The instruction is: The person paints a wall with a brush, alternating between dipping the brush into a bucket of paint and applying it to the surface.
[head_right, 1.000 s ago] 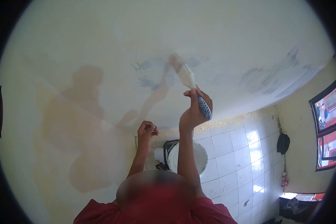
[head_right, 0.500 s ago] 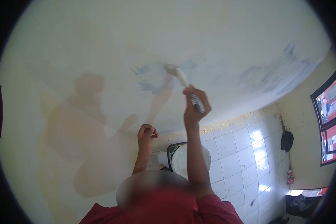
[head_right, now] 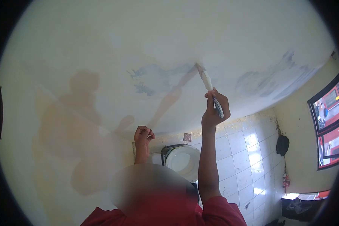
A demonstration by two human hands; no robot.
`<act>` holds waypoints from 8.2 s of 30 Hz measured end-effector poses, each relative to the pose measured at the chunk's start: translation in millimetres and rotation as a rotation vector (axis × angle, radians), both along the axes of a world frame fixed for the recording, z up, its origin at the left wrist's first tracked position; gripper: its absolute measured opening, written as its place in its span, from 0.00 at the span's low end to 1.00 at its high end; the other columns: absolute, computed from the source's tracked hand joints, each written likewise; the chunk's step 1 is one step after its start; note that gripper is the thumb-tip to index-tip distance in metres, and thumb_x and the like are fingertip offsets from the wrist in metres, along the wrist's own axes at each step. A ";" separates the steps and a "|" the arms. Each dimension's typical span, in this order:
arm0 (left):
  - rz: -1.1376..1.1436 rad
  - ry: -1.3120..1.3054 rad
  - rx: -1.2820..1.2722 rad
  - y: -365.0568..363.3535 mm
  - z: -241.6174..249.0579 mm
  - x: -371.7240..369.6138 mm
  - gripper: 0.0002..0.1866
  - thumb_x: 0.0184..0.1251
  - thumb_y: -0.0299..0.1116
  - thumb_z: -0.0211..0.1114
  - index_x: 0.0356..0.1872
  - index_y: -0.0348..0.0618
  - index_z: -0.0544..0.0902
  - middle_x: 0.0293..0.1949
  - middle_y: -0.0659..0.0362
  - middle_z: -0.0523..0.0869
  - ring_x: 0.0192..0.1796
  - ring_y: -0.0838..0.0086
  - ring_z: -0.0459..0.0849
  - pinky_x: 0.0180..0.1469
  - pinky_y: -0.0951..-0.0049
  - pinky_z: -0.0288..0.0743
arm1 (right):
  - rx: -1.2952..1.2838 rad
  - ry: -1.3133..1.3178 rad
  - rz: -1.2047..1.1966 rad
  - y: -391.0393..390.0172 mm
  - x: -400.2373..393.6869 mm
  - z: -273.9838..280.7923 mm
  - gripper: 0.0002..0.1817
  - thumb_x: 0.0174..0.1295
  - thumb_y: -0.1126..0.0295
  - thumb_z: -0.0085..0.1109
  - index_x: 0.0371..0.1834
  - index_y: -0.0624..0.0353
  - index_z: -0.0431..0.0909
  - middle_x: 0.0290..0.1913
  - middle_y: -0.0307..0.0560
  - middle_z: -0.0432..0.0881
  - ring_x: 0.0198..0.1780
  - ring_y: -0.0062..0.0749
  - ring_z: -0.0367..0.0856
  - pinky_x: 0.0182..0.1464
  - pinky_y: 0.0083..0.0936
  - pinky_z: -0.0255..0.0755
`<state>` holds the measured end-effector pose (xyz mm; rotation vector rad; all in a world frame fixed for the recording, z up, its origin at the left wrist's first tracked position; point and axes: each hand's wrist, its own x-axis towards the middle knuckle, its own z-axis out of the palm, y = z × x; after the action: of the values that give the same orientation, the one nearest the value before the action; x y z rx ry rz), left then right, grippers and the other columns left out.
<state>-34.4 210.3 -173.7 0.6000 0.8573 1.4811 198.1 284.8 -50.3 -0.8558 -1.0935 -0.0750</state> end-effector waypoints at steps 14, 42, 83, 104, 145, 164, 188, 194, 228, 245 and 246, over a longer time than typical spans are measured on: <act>0.217 0.061 -0.008 -34.9 -0.1 63.9 0.02 0.72 0.27 0.61 0.39 0.44 0.76 0.31 0.61 0.81 0.34 0.76 0.80 0.41 0.72 0.76 | -0.145 -0.174 0.403 -5.4 44.4 -33.1 0.10 0.56 0.89 0.65 0.39 0.65 0.84 0.34 0.49 0.86 0.39 0.35 0.88 0.51 0.34 0.83; 0.545 0.082 -0.156 -165.7 -18.3 127.1 0.04 0.71 0.28 0.63 0.40 0.46 0.76 0.31 0.63 0.81 0.35 0.77 0.80 0.41 0.72 0.77 | -0.076 -0.700 0.514 25.4 58.1 -67.1 0.18 0.53 0.82 0.68 0.48 0.56 0.85 0.45 0.55 0.85 0.45 0.45 0.88 0.44 0.35 0.84; -0.207 1.242 -0.387 -172.4 -283.8 53.9 0.06 0.60 0.23 0.65 0.37 0.41 0.78 0.32 0.51 0.84 0.39 0.54 0.85 0.41 0.58 0.77 | -1.285 -0.051 0.443 -262.7 7.8 -489.4 0.03 0.60 0.78 0.63 0.34 0.67 0.84 0.23 0.45 0.83 0.26 0.22 0.81 0.32 0.22 0.73; -0.231 0.853 -0.638 -177.1 -293.1 49.4 0.09 0.60 0.22 0.69 0.39 0.39 0.78 0.28 0.51 0.87 0.28 0.68 0.88 0.29 0.67 0.80 | -1.360 0.850 0.328 -276.6 25.9 -434.7 0.04 0.57 0.84 0.62 0.35 0.73 0.78 0.29 0.56 0.84 0.28 0.43 0.89 0.33 0.32 0.90; 0.171 0.660 -0.369 -141.4 -283.3 67.2 0.04 0.67 0.25 0.66 0.40 0.38 0.81 0.30 0.60 0.85 0.31 0.76 0.83 0.36 0.74 0.77 | -1.022 -0.076 0.388 -248.7 54.0 -302.7 0.08 0.53 0.80 0.71 0.37 0.65 0.86 0.36 0.52 0.87 0.39 0.41 0.87 0.46 0.34 0.79; 0.194 0.573 0.329 -8.9 -84.2 87.1 0.14 0.78 0.35 0.55 0.35 0.35 0.81 0.30 0.57 0.84 0.34 0.75 0.81 0.41 0.73 0.75 | 0.033 -0.130 0.317 3.8 5.6 -124.4 0.13 0.50 0.87 0.73 0.38 0.64 0.85 0.37 0.57 0.88 0.38 0.37 0.90 0.36 0.24 0.82; 0.017 0.538 0.210 -43.8 -114.8 64.6 0.12 0.78 0.30 0.55 0.37 0.32 0.81 0.32 0.56 0.85 0.36 0.75 0.82 0.43 0.74 0.77 | -0.019 -0.070 0.175 3.0 9.6 -151.4 0.10 0.58 0.89 0.64 0.41 0.67 0.82 0.36 0.55 0.86 0.42 0.42 0.89 0.49 0.35 0.84; 0.068 0.562 0.139 -49.6 -116.6 62.3 0.17 0.79 0.37 0.54 0.33 0.34 0.80 0.29 0.56 0.83 0.35 0.73 0.81 0.42 0.72 0.74 | -0.008 -0.130 0.048 16.6 14.9 -155.8 0.07 0.62 0.87 0.60 0.41 0.68 0.82 0.34 0.54 0.87 0.39 0.39 0.89 0.56 0.38 0.82; 0.161 0.471 0.119 -53.2 -106.8 19.2 0.13 0.78 0.31 0.55 0.38 0.32 0.83 0.31 0.55 0.87 0.37 0.74 0.85 0.45 0.73 0.78 | -0.004 0.179 0.416 -12.1 -147.3 -124.4 0.07 0.59 0.91 0.60 0.39 0.73 0.78 0.37 0.57 0.83 0.34 0.44 0.89 0.47 0.39 0.85; 0.238 0.526 0.092 -49.3 -104.9 -39.6 0.14 0.79 0.33 0.53 0.37 0.33 0.81 0.30 0.54 0.86 0.34 0.72 0.84 0.43 0.70 0.77 | -0.050 0.408 0.347 -0.7 -193.1 -132.2 0.07 0.59 0.89 0.61 0.39 0.72 0.79 0.34 0.51 0.83 0.35 0.40 0.90 0.58 0.44 0.81; 0.229 0.530 0.094 -48.8 -105.9 -39.4 0.14 0.79 0.33 0.53 0.37 0.33 0.81 0.30 0.54 0.86 0.34 0.72 0.84 0.43 0.70 0.77 | -0.055 0.387 0.322 1.1 -190.2 -136.1 0.06 0.60 0.88 0.62 0.39 0.72 0.80 0.34 0.51 0.84 0.36 0.38 0.89 0.58 0.43 0.80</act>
<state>-73.8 161.5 -279.6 1.0175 1.3031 1.5996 7.9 285.9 -186.4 -0.6963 -0.8564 0.3771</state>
